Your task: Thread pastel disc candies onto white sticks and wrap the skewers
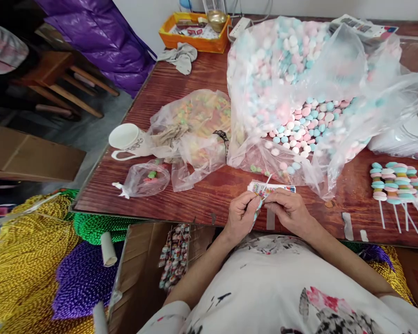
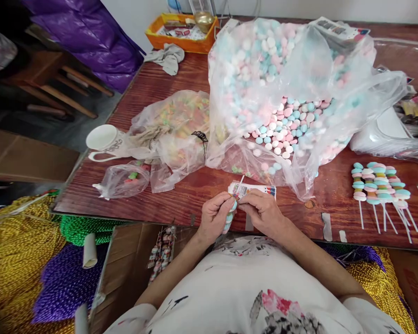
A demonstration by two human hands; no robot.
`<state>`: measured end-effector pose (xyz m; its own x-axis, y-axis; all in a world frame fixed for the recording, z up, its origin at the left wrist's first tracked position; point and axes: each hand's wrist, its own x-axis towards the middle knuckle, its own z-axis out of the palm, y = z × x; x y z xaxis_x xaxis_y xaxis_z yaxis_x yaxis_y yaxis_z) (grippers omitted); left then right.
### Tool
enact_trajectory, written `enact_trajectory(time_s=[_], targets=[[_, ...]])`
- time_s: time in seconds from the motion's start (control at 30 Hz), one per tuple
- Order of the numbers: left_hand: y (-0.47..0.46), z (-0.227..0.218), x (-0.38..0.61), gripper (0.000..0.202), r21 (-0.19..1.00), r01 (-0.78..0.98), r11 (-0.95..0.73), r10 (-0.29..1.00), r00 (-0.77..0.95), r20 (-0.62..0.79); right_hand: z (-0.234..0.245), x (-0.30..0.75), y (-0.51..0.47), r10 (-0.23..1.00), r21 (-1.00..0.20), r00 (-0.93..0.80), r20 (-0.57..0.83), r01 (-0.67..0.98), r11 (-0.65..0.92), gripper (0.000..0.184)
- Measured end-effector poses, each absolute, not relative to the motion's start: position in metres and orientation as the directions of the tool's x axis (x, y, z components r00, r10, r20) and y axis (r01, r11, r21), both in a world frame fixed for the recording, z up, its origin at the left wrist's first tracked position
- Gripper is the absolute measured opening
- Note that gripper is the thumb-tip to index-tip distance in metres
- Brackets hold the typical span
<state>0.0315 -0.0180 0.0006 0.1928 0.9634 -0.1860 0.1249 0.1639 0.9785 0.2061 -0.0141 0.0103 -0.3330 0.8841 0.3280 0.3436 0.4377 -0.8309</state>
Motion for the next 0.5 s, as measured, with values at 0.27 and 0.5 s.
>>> enact_trajectory(time_s=[0.27, 0.5], targets=[[-0.0160, 0.0048, 0.0342, 0.029, 0.983, 0.178, -0.035, 0.973, 0.231, -0.007, 0.0136, 0.2045, -0.0133, 0.871, -0.769, -0.295, 0.392, 0.415, 0.486, 0.017], [-0.0199, 0.0016, 0.0353, 0.026, 0.988, 0.150, -0.035, 0.973, 0.229, 0.000, 0.0060, 0.2011, -0.0126, 0.805, -0.581, -0.390, 0.446, 0.558, 0.592, 0.020]])
